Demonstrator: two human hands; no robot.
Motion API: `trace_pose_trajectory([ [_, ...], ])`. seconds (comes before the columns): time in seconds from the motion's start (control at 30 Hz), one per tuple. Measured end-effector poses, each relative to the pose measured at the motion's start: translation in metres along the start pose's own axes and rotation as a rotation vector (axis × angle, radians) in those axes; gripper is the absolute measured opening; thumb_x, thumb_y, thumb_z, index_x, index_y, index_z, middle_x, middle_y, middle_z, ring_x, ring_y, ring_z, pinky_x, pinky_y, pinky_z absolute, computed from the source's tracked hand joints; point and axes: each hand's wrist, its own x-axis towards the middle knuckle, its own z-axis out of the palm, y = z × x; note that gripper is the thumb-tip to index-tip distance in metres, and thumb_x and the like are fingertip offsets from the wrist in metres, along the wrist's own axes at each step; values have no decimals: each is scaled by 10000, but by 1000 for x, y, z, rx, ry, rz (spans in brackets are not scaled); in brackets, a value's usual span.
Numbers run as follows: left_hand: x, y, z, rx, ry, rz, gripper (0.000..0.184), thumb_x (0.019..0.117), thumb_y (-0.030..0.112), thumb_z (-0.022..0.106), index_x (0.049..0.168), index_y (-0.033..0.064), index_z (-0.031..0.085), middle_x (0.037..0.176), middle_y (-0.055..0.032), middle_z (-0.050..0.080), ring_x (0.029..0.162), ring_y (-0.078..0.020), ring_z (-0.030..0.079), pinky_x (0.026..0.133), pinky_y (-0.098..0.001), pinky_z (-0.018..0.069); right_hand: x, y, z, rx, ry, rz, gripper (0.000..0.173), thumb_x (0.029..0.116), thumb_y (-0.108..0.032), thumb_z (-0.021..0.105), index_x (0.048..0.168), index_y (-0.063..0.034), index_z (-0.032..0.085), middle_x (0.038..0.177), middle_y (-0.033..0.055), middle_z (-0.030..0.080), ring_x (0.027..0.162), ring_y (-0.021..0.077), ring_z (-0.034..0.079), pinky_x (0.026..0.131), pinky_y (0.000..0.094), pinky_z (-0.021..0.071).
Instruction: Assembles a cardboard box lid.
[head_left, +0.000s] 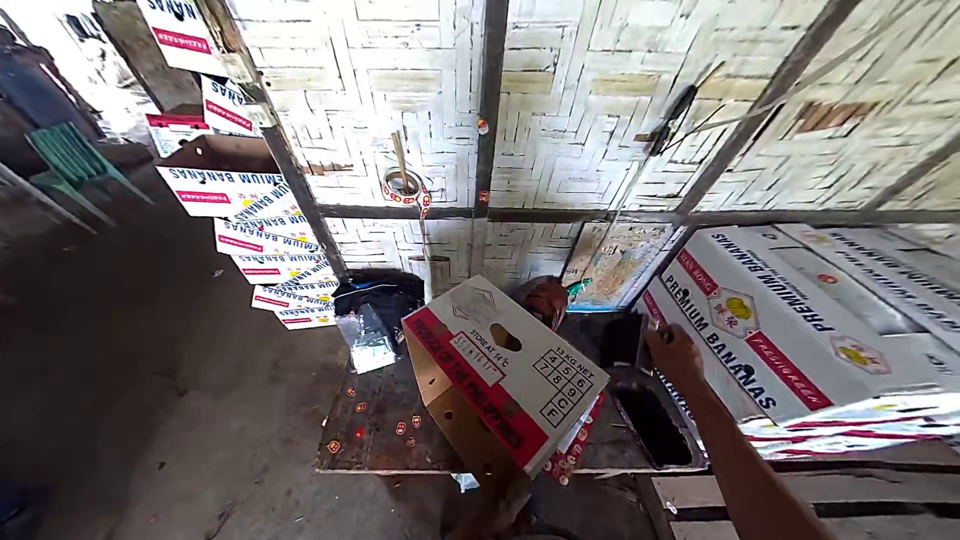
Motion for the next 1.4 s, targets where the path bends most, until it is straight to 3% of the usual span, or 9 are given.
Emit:
trace_pose_trajectory([
  [0.17,38,114,-78,-349,445,-29,417,1060,327,536,1096,-57,696,921,-173,714,873,-242,701,868,-458,570,-7,19,10,-89,-80,-96,425,1048,-364,546,1267,-7,623,1107,284,680,1035,467,665,893,680,502],
  [0.23,33,158,-146,-822,670,28,408,1111,229,377,1227,-94,598,1003,-154,690,905,-183,676,853,-389,572,-15,-1,-1,-158,-123,-185,435,1046,-366,545,1278,-7,620,1111,291,677,1044,482,658,897,694,488],
  [0.33,19,185,-184,-1290,530,222,867,1006,701,66,1440,26,393,1154,-100,708,989,-203,713,778,-414,618,-30,-63,-16,-287,-171,-328,401,1062,-296,514,1330,-11,605,1176,310,672,1110,519,644,919,722,468],
  [0.4,14,176,-171,-1310,440,241,986,937,814,159,1498,25,351,1250,-115,668,1087,-210,680,864,-428,602,-37,-93,-7,-357,-211,-430,426,1056,-362,510,1277,-15,622,1147,280,684,1081,490,661,892,702,496],
  [0.47,16,167,-164,-1303,505,126,618,1083,520,343,1455,41,463,1229,-107,679,1074,-171,682,909,-393,591,-56,-118,9,-393,-229,-506,444,1059,-413,484,1244,-41,643,1133,227,696,1063,431,678,882,652,517],
  [0.57,28,157,-175,-1351,622,-70,328,1094,267,457,1244,3,579,939,-125,725,808,-177,731,712,-354,627,-72,-147,20,-418,-165,-634,401,1058,-385,494,1220,-59,661,1110,198,711,986,415,704,815,640,535],
  [0.8,16,142,-163,-1437,717,36,389,1124,312,349,1224,44,613,953,-76,744,846,-125,740,745,-304,632,-94,-225,-42,-311,171,-943,256,982,-335,579,1009,-98,670,743,120,664,629,356,666,501,580,487],
  [1.17,24,149,-153,-1409,708,142,423,1133,335,270,1231,67,581,953,-46,713,853,-97,710,766,-291,613,-181,-281,14,-399,-311,-986,228,965,-325,576,964,-113,660,708,70,633,701,280,668,585,499,483],
  [1.4,30,137,-152,-1369,695,221,422,1130,329,294,1238,60,600,1002,-57,715,913,-103,705,822,-302,605,-186,-285,20,-422,-271,-1034,214,957,-306,557,964,-117,658,691,59,626,685,265,671,561,474,480],
])
